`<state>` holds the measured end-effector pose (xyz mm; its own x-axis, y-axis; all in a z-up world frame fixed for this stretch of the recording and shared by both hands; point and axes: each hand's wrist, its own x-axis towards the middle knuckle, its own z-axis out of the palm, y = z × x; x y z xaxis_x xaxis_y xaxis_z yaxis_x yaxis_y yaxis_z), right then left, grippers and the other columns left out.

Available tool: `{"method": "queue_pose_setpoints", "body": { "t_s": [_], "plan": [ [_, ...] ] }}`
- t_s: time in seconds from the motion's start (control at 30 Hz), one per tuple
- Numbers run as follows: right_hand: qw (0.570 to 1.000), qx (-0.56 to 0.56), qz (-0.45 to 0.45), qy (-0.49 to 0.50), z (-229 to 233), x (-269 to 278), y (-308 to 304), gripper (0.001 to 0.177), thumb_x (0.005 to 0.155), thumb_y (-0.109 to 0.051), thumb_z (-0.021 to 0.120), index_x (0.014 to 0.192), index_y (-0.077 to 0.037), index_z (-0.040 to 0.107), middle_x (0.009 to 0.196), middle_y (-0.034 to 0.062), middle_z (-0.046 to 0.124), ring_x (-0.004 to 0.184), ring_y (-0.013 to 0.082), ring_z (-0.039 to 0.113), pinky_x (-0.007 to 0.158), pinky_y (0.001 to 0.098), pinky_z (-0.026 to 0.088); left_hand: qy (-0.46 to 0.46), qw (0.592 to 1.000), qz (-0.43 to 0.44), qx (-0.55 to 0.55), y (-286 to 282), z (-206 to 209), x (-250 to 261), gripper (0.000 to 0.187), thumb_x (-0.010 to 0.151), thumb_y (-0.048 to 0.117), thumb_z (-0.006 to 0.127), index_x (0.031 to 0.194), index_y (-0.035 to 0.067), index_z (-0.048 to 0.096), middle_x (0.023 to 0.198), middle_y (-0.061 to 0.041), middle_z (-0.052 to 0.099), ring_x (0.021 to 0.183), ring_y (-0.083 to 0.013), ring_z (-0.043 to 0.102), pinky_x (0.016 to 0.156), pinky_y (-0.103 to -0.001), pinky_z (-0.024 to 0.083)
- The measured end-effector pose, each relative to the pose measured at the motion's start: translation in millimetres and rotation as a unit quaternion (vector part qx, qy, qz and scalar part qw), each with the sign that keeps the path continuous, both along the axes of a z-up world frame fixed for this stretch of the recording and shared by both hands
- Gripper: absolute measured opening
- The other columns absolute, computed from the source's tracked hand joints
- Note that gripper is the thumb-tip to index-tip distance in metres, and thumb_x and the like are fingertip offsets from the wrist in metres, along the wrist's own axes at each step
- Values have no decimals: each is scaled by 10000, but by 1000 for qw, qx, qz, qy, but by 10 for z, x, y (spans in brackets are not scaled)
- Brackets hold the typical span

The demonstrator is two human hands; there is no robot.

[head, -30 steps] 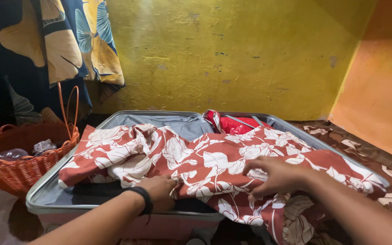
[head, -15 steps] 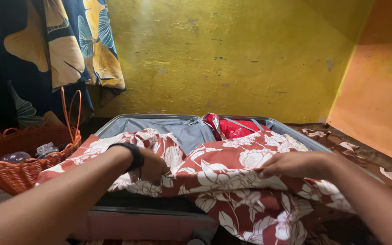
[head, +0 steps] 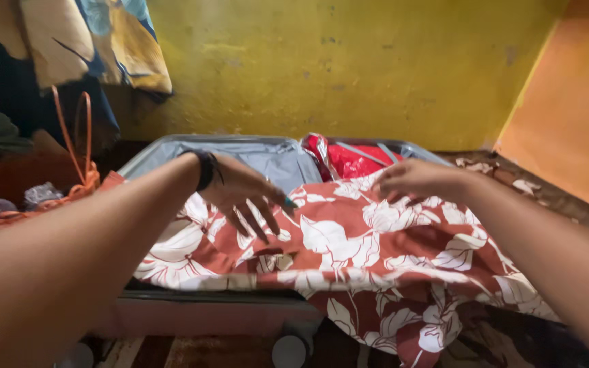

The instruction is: The person folds a red and white floral-patterned cloth by hand and places it into an open suitcase. The person also handles a red plastic bag and places it into the suitcase.

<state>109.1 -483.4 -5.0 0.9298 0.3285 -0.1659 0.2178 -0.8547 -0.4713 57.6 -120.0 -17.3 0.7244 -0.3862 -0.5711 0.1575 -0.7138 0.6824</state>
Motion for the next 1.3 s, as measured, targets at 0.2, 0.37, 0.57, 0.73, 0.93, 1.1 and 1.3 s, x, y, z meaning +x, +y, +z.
{"method": "queue_pose_setpoints", "body": {
  "t_s": [0.2,0.37,0.57,0.73,0.93,1.1,1.3],
  "plan": [
    [991,-9,110,-77,-584,1310,254,502,865,-318,736,1325,-135,653,1281,101,729,1210,206,675,1022,377,505,-365,918,-16,152,191,-653,1345,540,800,319,746,1300,126,685,1332,-116,713,1251,-287,652,1077,-380,481],
    [979,-95,158,-93,-983,2058,474,677,853,-225,768,1466,-149,490,1424,133,581,1260,267,588,1042,389,468,-414,886,21,206,294,-1291,2066,630,783,213,689,1398,103,608,1366,-188,643,1299,-339,596,1082,-390,470],
    [983,-160,86,-10,-1073,2197,763,893,749,-46,655,1567,-242,358,1431,159,598,1139,337,702,917,467,579,-413,853,4,319,341,-1588,2081,613,890,267,618,1484,175,500,1507,-133,504,1408,-329,463,1143,-504,394],
    [967,-245,65,-12,-1026,2023,878,965,719,-166,777,1543,-373,320,1485,62,527,1200,334,610,1006,603,488,-418,811,-64,404,322,-1590,1872,693,859,223,607,1530,288,447,1524,-59,473,1470,-293,368,1164,-642,309],
    [919,-276,85,-268,-732,1697,697,548,734,-427,850,1218,-229,689,1098,67,748,1124,308,647,1092,648,302,-317,806,-30,498,264,-1257,1703,870,762,269,760,1548,326,390,1542,-52,443,1482,-341,316,1145,-624,346],
    [904,-159,43,-394,-416,1208,443,214,777,-220,728,991,-217,714,858,87,727,862,342,708,770,516,541,-333,813,-17,478,488,-1012,1306,882,702,439,843,1499,351,475,1523,-82,468,1417,-342,443,1123,-531,442],
    [866,-135,39,-480,-164,579,206,140,808,-121,668,932,-185,678,800,106,729,807,341,706,795,464,538,-454,766,29,454,464,-597,786,537,740,416,839,1245,318,683,1362,-43,528,1332,-317,486,1063,-525,462]
  ]
}}
